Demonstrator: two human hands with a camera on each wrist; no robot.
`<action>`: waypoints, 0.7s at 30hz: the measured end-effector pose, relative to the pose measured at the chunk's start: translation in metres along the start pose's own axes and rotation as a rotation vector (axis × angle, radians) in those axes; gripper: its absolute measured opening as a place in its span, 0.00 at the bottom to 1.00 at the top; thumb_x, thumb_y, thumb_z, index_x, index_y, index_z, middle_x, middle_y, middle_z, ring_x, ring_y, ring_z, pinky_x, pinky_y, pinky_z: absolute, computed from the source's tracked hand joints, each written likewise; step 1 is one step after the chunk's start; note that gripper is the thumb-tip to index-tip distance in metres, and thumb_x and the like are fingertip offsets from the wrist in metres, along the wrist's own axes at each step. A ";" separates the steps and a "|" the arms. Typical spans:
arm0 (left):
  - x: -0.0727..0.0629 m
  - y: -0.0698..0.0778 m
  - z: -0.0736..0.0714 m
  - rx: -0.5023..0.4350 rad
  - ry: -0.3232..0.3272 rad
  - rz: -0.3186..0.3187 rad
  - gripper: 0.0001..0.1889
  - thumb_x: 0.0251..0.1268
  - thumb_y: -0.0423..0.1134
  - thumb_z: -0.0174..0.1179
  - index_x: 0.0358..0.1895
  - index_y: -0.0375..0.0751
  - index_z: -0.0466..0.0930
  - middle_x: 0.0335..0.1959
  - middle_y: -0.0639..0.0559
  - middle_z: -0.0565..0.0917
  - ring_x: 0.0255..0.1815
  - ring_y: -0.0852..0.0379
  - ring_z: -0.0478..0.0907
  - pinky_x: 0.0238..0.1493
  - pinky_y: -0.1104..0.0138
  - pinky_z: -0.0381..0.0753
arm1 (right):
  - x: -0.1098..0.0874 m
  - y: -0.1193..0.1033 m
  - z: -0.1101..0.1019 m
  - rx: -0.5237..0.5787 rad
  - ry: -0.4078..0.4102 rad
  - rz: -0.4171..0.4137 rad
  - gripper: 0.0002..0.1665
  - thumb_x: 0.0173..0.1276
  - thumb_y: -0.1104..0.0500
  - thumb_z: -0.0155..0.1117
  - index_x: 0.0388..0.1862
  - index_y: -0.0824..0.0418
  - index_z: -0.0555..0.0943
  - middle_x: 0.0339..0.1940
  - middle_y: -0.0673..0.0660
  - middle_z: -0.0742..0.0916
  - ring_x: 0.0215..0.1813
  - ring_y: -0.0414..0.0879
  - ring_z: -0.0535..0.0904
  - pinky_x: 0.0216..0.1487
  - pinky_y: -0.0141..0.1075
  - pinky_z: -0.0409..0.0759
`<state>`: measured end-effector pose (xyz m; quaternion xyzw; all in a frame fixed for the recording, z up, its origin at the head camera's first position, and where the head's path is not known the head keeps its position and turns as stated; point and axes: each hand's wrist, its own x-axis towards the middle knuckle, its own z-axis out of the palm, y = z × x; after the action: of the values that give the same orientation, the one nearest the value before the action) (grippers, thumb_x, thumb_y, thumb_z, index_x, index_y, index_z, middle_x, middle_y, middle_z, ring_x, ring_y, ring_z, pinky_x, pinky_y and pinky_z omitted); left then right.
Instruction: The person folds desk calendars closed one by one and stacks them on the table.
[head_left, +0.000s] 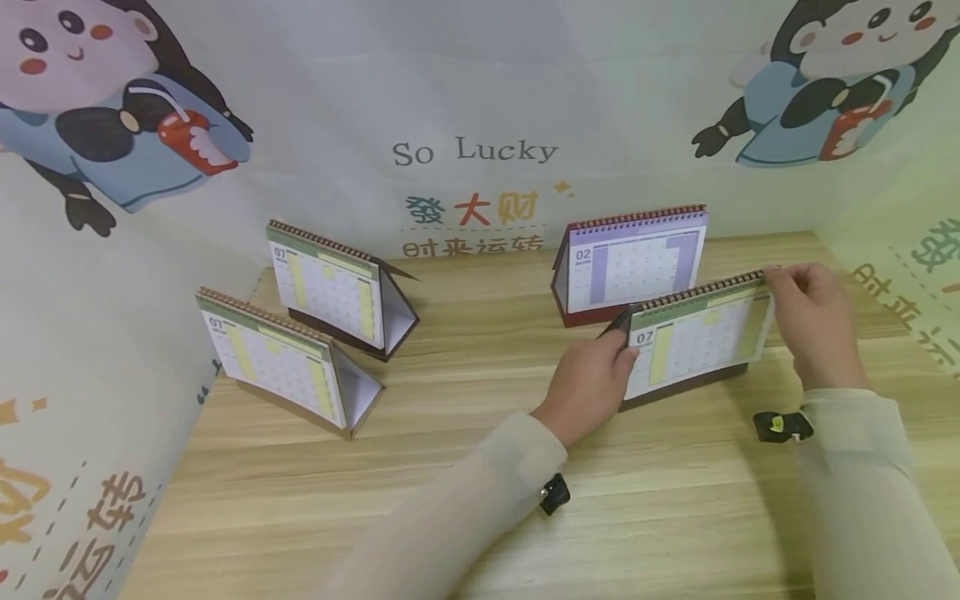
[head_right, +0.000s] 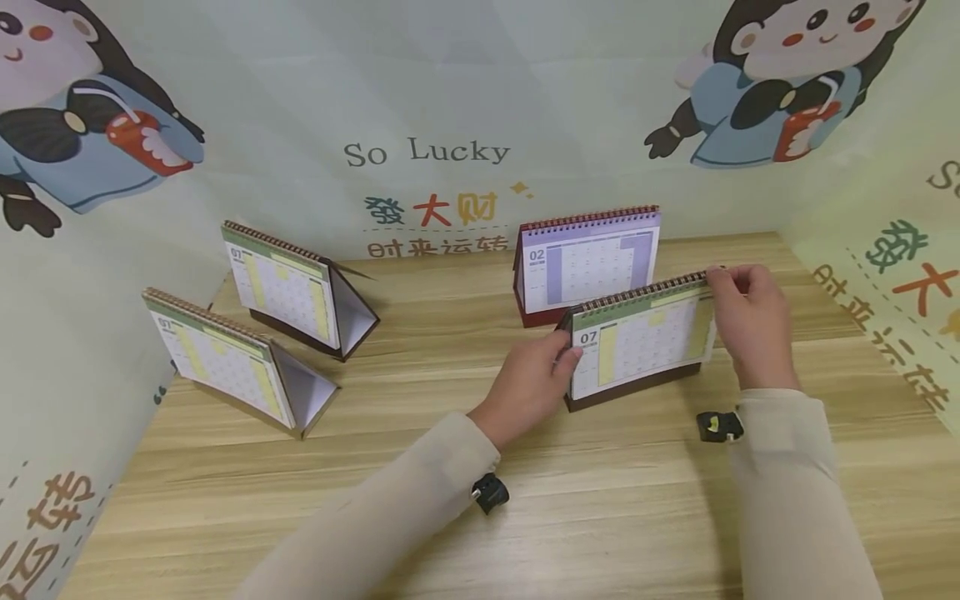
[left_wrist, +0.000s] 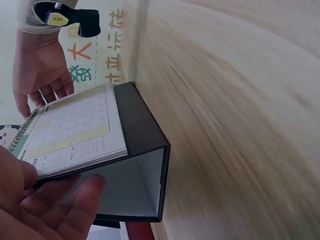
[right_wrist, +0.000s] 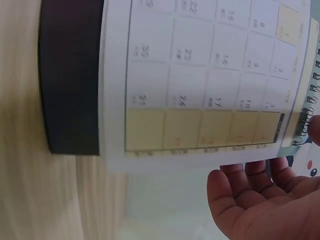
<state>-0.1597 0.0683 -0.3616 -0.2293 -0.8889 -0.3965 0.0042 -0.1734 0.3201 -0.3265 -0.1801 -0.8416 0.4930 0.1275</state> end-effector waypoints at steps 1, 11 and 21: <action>0.001 0.000 0.001 0.005 -0.007 0.000 0.10 0.78 0.41 0.51 0.44 0.40 0.79 0.30 0.55 0.83 0.24 0.65 0.75 0.24 0.75 0.71 | 0.001 0.001 0.001 0.025 -0.007 0.010 0.22 0.76 0.36 0.47 0.46 0.52 0.72 0.50 0.53 0.74 0.49 0.46 0.66 0.48 0.40 0.66; 0.004 -0.003 0.007 0.082 0.008 0.003 0.11 0.78 0.43 0.51 0.41 0.43 0.80 0.30 0.57 0.83 0.25 0.65 0.74 0.26 0.75 0.70 | -0.001 0.015 0.011 0.199 -0.091 0.058 0.35 0.77 0.32 0.34 0.62 0.55 0.70 0.64 0.65 0.69 0.64 0.54 0.63 0.65 0.43 0.60; -0.001 -0.006 0.008 0.128 0.065 0.045 0.12 0.78 0.45 0.53 0.40 0.44 0.82 0.29 0.58 0.84 0.24 0.66 0.73 0.24 0.74 0.68 | -0.001 0.011 0.034 0.506 0.089 0.095 0.21 0.77 0.38 0.50 0.42 0.53 0.75 0.47 0.48 0.77 0.52 0.39 0.65 0.58 0.32 0.55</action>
<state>-0.1599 0.0702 -0.3715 -0.2355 -0.9065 -0.3459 0.0563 -0.1840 0.2983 -0.3522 -0.2032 -0.6756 0.6849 0.1823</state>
